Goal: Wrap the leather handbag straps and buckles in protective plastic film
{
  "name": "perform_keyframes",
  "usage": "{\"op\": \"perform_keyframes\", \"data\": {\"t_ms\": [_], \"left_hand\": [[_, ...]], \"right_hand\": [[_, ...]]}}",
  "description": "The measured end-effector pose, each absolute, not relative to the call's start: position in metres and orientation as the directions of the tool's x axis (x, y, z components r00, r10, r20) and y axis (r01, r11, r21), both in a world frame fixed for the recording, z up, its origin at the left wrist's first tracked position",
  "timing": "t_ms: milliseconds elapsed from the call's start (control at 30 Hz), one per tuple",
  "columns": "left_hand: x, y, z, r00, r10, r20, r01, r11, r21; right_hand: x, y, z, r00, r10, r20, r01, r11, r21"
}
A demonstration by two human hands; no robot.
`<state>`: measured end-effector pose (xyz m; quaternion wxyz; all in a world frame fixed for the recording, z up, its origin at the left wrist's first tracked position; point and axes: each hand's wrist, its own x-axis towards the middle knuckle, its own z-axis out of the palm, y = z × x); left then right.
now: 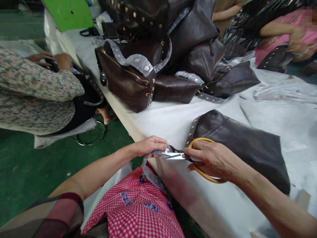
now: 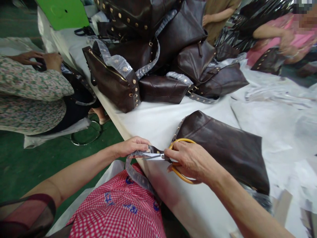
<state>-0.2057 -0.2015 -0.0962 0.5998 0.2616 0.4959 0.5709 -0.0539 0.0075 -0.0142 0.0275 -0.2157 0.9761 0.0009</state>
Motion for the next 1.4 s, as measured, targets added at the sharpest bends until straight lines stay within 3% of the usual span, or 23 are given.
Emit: {"op": "perform_keyframes", "data": {"t_ms": [200, 433, 733, 933, 1033, 1167, 1233, 1300, 1400], "left_hand": [[-0.206, -0.201, -0.099, -0.096, 0.947, -0.306, -0.449, 0.233, 0.862], [-0.206, -0.203, -0.1, -0.117, 0.94, -0.32, -0.467, 0.232, 0.853], [-0.193, -0.203, -0.096, -0.16, 0.935, -0.318, -0.429, 0.225, 0.875], [-0.186, -0.197, -0.102, -0.353, 0.884, -0.306, -0.432, 0.136, 0.892], [-0.183, -0.196, -0.103, -0.343, 0.888, -0.305, -0.454, 0.127, 0.882], [-0.17, -0.196, -0.094, -0.33, 0.872, -0.362, -0.516, 0.154, 0.842], [-0.164, -0.194, -0.089, -0.342, 0.836, -0.43, -0.542, 0.199, 0.816], [-0.161, -0.19, -0.088, -0.366, 0.791, -0.49, -0.56, 0.233, 0.795], [-0.163, -0.182, -0.097, -0.367, 0.742, -0.562, -0.574, 0.295, 0.764]], "right_hand": [[-0.054, 0.013, -0.014, -0.887, -0.456, -0.075, -0.454, 0.89, -0.038], [-0.05, 0.009, -0.013, -0.894, -0.445, -0.06, -0.447, 0.893, 0.04], [-0.029, -0.007, -0.001, -0.95, -0.308, -0.053, -0.312, 0.944, 0.109], [0.012, -0.029, -0.008, -0.973, -0.231, -0.017, -0.232, 0.971, 0.065], [0.045, -0.036, -0.014, -0.998, -0.015, 0.068, -0.017, 0.999, -0.037], [0.118, -0.039, -0.021, -0.85, 0.507, 0.141, 0.447, 0.837, -0.316], [0.163, -0.04, -0.025, -0.638, 0.759, 0.129, 0.662, 0.627, -0.411], [0.211, -0.038, -0.029, -0.357, 0.925, 0.131, 0.817, 0.377, -0.435], [0.289, -0.026, -0.034, 0.071, 0.982, 0.176, 0.945, -0.01, -0.328]]}}
